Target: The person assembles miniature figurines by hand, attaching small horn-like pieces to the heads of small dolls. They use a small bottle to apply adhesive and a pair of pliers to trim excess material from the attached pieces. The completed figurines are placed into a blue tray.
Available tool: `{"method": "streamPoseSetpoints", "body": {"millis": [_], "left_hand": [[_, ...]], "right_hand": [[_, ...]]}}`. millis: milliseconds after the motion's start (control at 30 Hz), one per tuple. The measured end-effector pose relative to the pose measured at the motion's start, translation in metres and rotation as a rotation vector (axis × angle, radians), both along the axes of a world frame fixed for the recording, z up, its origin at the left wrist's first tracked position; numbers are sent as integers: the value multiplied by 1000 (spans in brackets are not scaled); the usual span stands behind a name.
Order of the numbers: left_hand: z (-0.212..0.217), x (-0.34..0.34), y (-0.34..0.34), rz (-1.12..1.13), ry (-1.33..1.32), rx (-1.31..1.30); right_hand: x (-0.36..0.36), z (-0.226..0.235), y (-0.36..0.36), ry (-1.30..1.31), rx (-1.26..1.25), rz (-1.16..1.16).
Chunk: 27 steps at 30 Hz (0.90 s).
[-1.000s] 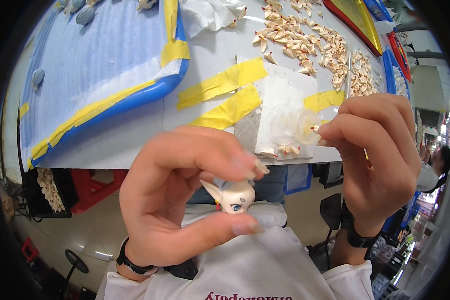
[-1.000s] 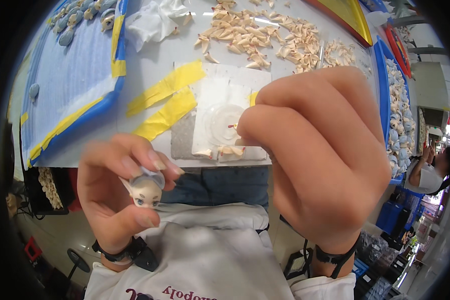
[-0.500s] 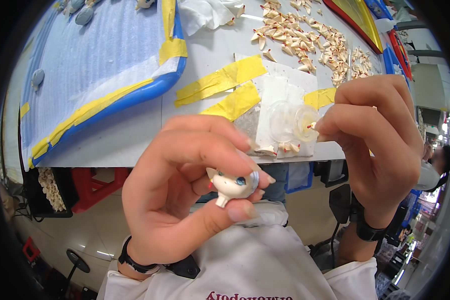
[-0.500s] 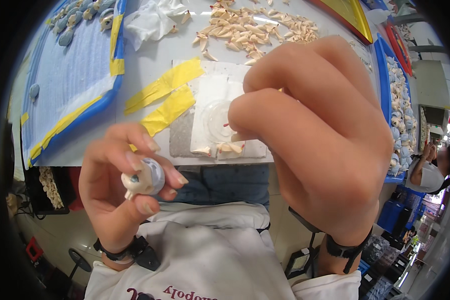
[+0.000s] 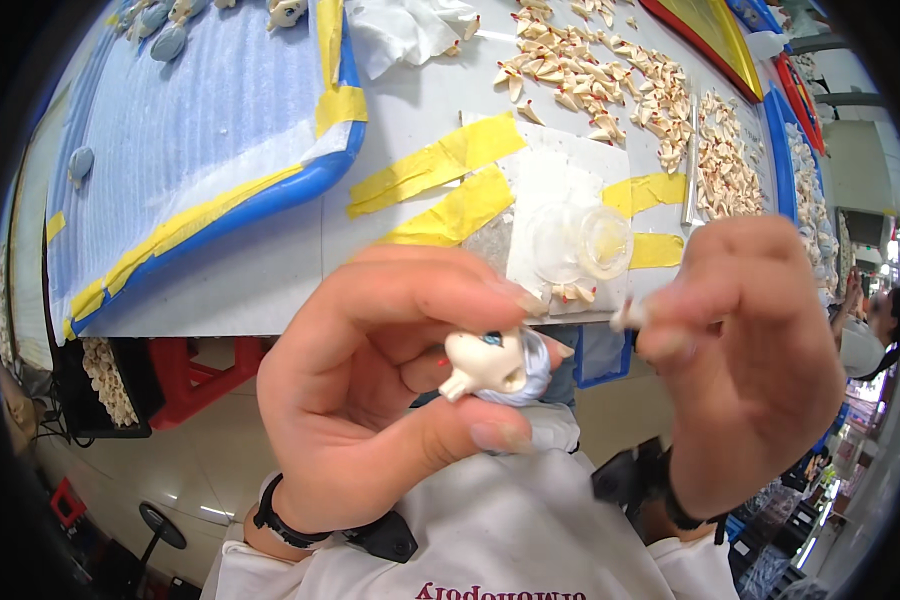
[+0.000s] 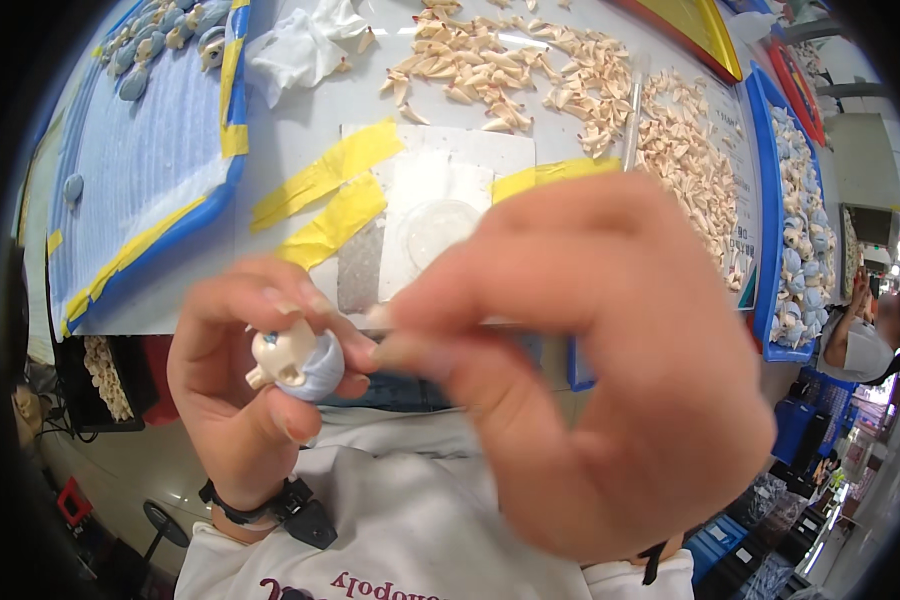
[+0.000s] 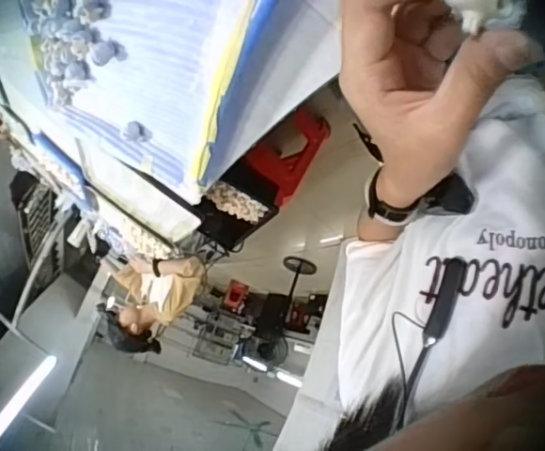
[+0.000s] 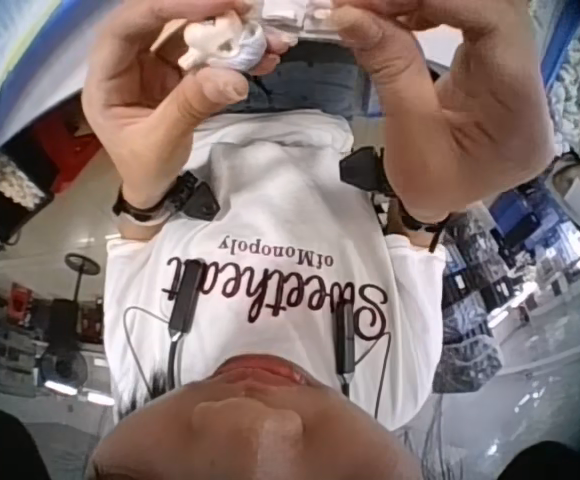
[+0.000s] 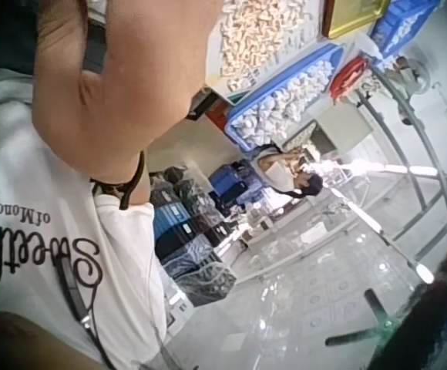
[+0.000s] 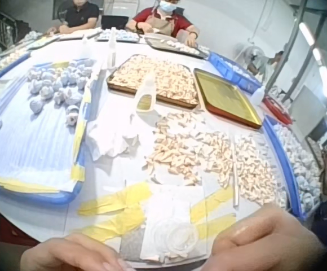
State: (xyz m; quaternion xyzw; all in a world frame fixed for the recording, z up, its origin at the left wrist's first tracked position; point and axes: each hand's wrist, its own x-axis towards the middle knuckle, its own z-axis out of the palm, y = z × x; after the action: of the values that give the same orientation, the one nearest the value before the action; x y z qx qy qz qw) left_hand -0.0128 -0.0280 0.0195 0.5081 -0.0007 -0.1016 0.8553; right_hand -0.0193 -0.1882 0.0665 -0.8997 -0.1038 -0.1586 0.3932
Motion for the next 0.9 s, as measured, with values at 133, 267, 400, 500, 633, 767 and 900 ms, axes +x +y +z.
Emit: {"method": "streamPoseSetpoints", "body": {"millis": [133,267,400,500,633,767,900], "left_hand": [[-3,-2,1,-10,-95,43],[-17,-1,10,-106,-261,53],[-19,1,12,-124,-315,139],[-16,-1,17,-146,-344,191],[-15,2,17,-160,-409,268],[-10,9,18,-76,-691,486],[3,6,2,-7,-944,718]], "right_hand": [[-10,6,6,172,114,65],[-16,-5,7,32,-49,70],[-1,16,3,46,-286,237],[-3,1,2,-26,-132,236],[-4,-6,-1,-11,-52,237],[-3,4,-12,135,13,304],[-18,9,-3,515,422,168]]}}
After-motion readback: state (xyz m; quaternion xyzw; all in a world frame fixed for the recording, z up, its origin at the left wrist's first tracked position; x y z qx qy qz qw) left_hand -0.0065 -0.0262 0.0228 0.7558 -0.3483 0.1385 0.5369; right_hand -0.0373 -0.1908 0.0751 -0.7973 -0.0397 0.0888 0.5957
